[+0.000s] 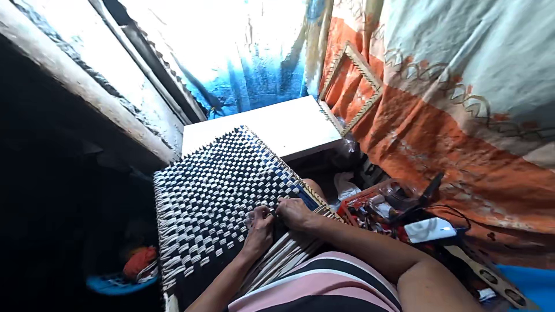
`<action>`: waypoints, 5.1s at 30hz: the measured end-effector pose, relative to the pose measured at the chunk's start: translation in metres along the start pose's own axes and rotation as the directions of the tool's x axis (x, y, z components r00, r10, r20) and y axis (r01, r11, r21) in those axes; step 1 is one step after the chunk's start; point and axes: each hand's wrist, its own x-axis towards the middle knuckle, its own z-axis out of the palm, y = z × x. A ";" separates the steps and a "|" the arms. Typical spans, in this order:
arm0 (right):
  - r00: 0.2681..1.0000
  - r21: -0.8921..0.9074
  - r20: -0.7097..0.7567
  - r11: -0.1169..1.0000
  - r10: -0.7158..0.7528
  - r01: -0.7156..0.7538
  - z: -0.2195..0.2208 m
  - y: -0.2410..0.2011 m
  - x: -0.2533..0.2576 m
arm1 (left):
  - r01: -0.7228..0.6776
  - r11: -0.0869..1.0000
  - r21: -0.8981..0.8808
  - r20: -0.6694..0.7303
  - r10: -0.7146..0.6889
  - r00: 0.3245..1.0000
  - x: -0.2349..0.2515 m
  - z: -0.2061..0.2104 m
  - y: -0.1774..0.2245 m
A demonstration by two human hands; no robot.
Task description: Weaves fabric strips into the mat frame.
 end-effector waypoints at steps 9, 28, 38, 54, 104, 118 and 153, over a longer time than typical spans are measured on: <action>0.971 0.539 -0.182 0.842 0.156 -0.034 -0.002 0.012 0.011 | -0.048 0.970 -0.238 -0.124 0.019 0.992 0.000 -0.003 -0.006; 0.933 0.999 -0.054 0.021 0.357 0.050 -0.071 0.069 -0.031 | 0.038 0.938 -0.345 -0.030 -0.051 0.998 0.028 -0.050 0.011; 0.939 0.809 -0.315 0.477 -0.141 0.343 -0.080 0.001 -0.024 | 0.120 0.851 -0.511 -0.100 -0.197 0.975 0.043 -0.095 0.068; 0.995 -0.138 0.093 0.990 0.037 -0.024 -0.015 0.014 0.000 | 0.097 0.450 -0.888 -0.042 -0.289 0.957 0.058 -0.081 0.027; 0.990 0.011 0.069 0.992 0.126 -0.127 -0.013 0.024 -0.008 | 0.023 0.999 -0.045 -0.015 -0.024 1.000 0.023 0.020 0.011; 0.873 0.908 -0.110 0.406 0.474 -0.106 -0.027 0.046 0.004 | -0.147 0.944 -0.294 -0.247 0.073 0.966 0.021 0.018 0.002; 0.955 0.853 -0.287 0.474 0.073 0.219 -0.059 0.010 -0.023 | 0.247 0.892 -0.379 -0.163 -0.327 0.931 0.053 -0.058 0.062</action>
